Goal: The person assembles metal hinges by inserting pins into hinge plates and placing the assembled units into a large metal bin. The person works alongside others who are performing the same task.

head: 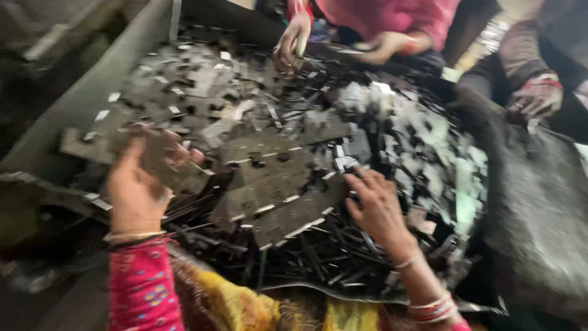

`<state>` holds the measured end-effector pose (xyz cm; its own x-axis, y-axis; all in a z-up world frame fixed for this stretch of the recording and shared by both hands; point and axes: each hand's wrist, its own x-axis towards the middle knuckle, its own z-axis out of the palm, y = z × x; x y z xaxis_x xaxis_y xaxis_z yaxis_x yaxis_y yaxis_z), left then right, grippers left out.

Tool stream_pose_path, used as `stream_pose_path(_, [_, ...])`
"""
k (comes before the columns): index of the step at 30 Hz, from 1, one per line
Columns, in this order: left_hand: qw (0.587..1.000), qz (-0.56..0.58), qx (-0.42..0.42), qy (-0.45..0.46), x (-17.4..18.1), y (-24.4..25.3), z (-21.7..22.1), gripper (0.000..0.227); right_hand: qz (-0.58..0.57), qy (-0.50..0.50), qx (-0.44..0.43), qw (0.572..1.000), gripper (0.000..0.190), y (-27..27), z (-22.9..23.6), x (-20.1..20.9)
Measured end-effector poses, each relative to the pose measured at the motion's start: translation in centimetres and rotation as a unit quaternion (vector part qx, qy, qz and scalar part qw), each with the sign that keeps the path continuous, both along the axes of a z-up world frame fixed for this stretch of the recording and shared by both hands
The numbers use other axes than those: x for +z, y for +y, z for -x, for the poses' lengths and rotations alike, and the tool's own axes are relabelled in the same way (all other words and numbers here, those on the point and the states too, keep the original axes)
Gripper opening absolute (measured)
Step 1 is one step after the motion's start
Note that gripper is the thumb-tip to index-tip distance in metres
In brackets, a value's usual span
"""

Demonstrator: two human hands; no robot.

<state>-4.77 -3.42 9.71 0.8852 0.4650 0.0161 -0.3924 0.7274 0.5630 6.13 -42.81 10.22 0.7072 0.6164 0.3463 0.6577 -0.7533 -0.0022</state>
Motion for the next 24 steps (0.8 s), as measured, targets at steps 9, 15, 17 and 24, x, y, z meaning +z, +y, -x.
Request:
stream_pose_path(9, [0.586, -0.735, -0.048, 0.338, -3.2, 1.6, 2.2, 0.023, 0.049, -0.024, 0.020, 0.998, 0.048, 0.2, -1.0, 0.8])
stream_pose_path(15, [0.510, -0.786, -0.192, 0.293, -6.4, 0.3, 3.0, 0.026, 0.106, -0.037, -0.038, 0.993, 0.048, 0.1, -1.1, -1.1])
stream_pose_path(17, [0.525, -0.781, -0.173, 0.292, -6.3, 1.1, 2.7, 0.017, 0.065, -0.101, -0.019, 0.993, 0.040, -0.3, -1.6, -1.8])
stream_pose_path(24, [0.392, -0.884, -0.116, 0.228, -7.0, 1.6, 3.1, 0.027, -0.153, -0.109, -0.084, 0.978, 0.019, -1.1, -3.0, -3.1])
